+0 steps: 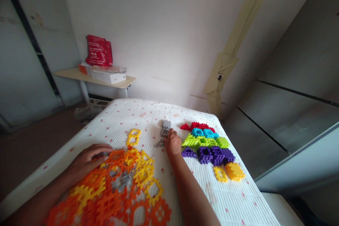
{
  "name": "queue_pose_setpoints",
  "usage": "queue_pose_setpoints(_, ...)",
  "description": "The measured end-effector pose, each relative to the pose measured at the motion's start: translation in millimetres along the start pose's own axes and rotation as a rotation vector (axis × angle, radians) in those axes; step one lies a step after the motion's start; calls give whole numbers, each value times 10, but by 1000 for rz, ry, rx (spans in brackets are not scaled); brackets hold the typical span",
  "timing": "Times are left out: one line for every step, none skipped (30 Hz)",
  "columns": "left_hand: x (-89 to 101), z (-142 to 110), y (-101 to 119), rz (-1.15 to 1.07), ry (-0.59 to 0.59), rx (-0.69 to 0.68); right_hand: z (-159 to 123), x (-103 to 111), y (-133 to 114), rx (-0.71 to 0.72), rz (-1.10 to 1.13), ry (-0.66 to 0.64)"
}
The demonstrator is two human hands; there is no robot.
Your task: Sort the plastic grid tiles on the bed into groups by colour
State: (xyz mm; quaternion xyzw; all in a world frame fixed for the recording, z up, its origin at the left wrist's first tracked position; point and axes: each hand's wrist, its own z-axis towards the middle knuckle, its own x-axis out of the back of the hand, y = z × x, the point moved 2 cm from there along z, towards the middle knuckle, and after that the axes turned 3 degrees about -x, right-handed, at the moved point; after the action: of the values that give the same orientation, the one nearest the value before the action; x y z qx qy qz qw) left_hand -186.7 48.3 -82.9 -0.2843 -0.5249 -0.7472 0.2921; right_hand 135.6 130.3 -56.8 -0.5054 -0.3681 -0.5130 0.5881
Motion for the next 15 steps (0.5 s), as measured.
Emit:
queue_pose_setpoints(-1,-1,-2,1,1,0,0,4,-3,-4,-6,-9)
queue_pose_setpoints(-2,-1,-3,2,2,-1,0,8,-6,-9,-12,-17)
queue_pose_setpoints(-2,-2,-4,3,3,-4,2,11,-9,-16,-16,-23)
queue_pose_setpoints(-2,-3,-4,5,4,-8,4,15,-11,-21,-18,-28)
queue_pose_setpoints(-1,-4,-4,7,4,-12,7,17,-13,-27,-17,-32)
queue_pose_setpoints(1,-4,-4,8,3,-15,11,19,-13,-29,-14,-34)
queue_pose_setpoints(3,-5,-3,9,1,-17,16,19,-13,-32,-8,-36)
queue_pose_setpoints(5,-4,-2,9,1,-18,21,19,-11,-32,-2,-39)
queue_pose_setpoints(7,-4,-1,8,-2,-17,28,17,-9,-33,4,-41)
queue_pose_setpoints(9,-4,1,8,-3,-16,35,15,-6,-32,9,-42)
queue_pose_setpoints(11,-3,2,8,-3,-15,43,12,-3,-31,13,-42)
queue_pose_setpoints(12,-3,3,8,-1,-14,51,9,1,-30,15,-41)
queue_pose_setpoints(12,-3,4,9,0,-14,58,6,4,-30,16,-38)
queue_pose_setpoints(11,-3,4,10,0,-15,65,4,6,-29,15,-35)
queue_pose_setpoints(9,-4,3,10,-1,-15,71,2,7,-27,14,-32)
